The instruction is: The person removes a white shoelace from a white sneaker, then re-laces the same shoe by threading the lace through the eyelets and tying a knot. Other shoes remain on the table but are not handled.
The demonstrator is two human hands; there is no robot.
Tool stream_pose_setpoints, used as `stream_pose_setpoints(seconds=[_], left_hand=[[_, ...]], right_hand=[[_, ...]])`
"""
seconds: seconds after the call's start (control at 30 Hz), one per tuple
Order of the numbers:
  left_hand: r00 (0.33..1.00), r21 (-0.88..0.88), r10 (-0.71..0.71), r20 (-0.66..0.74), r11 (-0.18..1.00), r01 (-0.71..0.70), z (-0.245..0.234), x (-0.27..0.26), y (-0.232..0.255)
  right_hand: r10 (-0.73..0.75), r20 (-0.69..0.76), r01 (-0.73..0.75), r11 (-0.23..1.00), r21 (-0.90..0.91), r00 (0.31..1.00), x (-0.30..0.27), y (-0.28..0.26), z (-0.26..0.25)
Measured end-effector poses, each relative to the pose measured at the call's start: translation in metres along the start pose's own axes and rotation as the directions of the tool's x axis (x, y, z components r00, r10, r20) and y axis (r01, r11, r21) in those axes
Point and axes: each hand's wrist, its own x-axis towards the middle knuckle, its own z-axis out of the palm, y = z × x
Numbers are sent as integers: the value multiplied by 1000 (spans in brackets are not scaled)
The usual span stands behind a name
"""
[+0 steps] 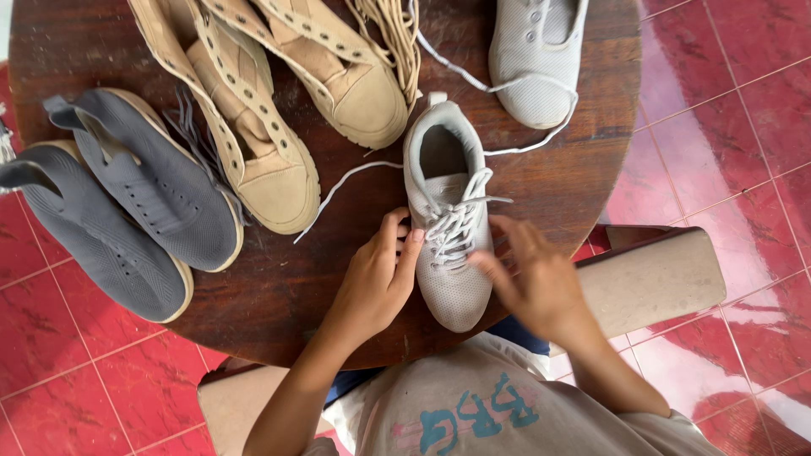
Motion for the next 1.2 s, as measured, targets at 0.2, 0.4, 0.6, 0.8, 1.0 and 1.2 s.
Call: stream_pose_setpoints(seconds=[0.2, 0.4, 0.6, 0.8, 1.0, 1.2], left_hand=[[982, 85, 131, -139, 989, -120, 14, 0, 1], [980, 36, 140, -143, 990, -136, 20, -11, 24], [877, 272, 481, -23, 847, -457, 10, 24, 55], [662, 591, 747, 52, 512, -624, 39, 204, 98], [777, 698, 623, 89, 518, -494, 73, 334, 92], [748, 687, 656, 106, 495, -532, 86, 309, 60]], right_hand=[[-36, -137, 6, 976, -216, 990, 6, -27, 24], [-82, -188, 81, 997, -14, 979, 11, -27, 21], [226, -10, -167, 745, 646, 974, -5, 17, -16], [252, -305, 1, 769, 639, 918, -22, 48, -39], [364, -459, -28, 806, 591, 810, -19, 68, -49], [315, -581, -54, 906, 421, 750, -15, 75, -68]])
